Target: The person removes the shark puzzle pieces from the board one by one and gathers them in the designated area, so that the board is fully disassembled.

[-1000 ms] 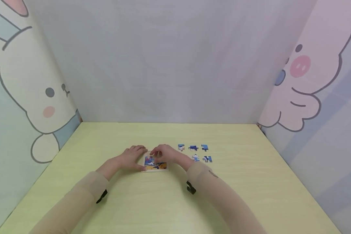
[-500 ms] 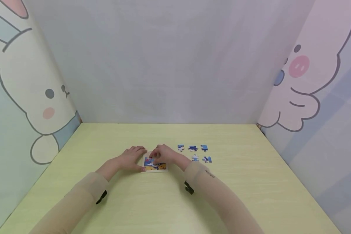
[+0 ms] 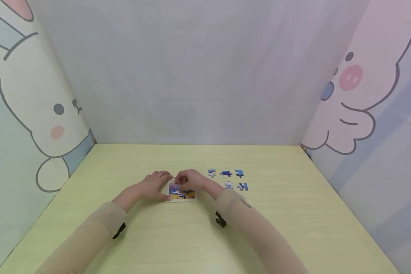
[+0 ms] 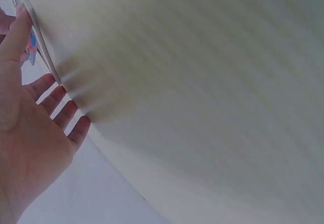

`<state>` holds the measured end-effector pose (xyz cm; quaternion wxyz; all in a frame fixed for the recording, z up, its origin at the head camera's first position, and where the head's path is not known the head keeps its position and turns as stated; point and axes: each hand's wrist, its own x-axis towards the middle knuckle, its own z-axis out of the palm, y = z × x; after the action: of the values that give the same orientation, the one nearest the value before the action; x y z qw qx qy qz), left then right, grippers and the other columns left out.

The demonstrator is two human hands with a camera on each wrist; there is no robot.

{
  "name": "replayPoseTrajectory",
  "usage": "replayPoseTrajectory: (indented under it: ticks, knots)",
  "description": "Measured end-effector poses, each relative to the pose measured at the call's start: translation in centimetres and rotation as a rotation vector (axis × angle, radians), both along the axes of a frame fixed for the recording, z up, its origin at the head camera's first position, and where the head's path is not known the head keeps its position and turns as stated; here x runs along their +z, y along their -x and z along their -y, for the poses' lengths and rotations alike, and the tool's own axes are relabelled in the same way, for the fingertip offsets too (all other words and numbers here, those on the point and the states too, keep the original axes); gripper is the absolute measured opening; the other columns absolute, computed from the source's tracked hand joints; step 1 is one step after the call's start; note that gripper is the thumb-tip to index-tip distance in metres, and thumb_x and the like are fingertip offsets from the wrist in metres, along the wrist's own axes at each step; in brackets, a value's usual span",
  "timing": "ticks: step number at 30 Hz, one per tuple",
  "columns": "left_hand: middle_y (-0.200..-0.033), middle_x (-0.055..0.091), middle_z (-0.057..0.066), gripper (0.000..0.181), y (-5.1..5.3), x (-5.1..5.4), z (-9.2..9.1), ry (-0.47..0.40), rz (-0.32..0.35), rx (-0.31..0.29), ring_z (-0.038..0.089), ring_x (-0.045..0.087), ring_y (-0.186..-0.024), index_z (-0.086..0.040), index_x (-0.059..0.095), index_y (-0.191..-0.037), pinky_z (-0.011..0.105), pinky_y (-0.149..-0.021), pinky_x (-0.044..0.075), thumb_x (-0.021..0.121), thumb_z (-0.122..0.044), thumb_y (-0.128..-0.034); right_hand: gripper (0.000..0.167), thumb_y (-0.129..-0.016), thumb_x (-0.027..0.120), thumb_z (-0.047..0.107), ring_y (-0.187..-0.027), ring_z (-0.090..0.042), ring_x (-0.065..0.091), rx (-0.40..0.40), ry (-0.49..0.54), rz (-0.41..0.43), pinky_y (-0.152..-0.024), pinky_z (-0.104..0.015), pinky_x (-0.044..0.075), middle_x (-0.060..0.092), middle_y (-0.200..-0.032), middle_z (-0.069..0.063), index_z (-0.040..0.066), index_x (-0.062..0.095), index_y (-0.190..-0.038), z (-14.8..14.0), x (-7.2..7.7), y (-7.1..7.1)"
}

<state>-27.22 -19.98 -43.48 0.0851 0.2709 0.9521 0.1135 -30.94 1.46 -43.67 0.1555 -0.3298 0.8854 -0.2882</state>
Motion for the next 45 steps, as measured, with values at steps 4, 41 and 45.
replayPoseTrajectory:
  ticks: [4,41,45]
  knots:
    - [-0.148,0.034,0.016,0.087,0.0,0.0,-0.1,0.0,0.002,-0.003,0.041,0.029,-0.135,-0.006,0.038,-0.143,0.064,-0.104,0.027,0.067,-0.057,-0.0786,0.01,-0.087,0.068,0.017,-0.076,-0.005,0.056,-0.021,0.039,0.021,-0.071,-0.018,0.047,0.061,-0.085,0.008,0.019,0.064,-0.096,0.2,0.1,-0.1]
    - [-0.147,0.034,0.017,0.086,-0.1,0.2,-0.2,0.011,-0.004,0.005,0.042,0.03,-0.134,-0.006,0.039,-0.142,0.064,-0.103,0.027,0.068,-0.056,-0.0784,0.011,-0.087,0.069,0.015,-0.076,-0.005,0.063,-0.085,0.114,0.018,-0.07,-0.02,0.049,0.07,-0.082,0.005,0.016,0.067,-0.097,-3.1,1.8,0.4]
    - [-0.147,0.034,0.017,0.086,-0.1,0.1,-0.1,0.017,-0.007,0.009,0.042,0.029,-0.135,-0.005,0.038,-0.142,0.064,-0.103,0.027,0.068,-0.055,-0.0787,0.009,-0.087,0.068,0.016,-0.077,-0.005,0.062,-0.069,0.089,0.012,-0.071,-0.022,0.05,0.069,-0.083,0.007,0.018,0.067,-0.096,-4.1,2.0,0.3]
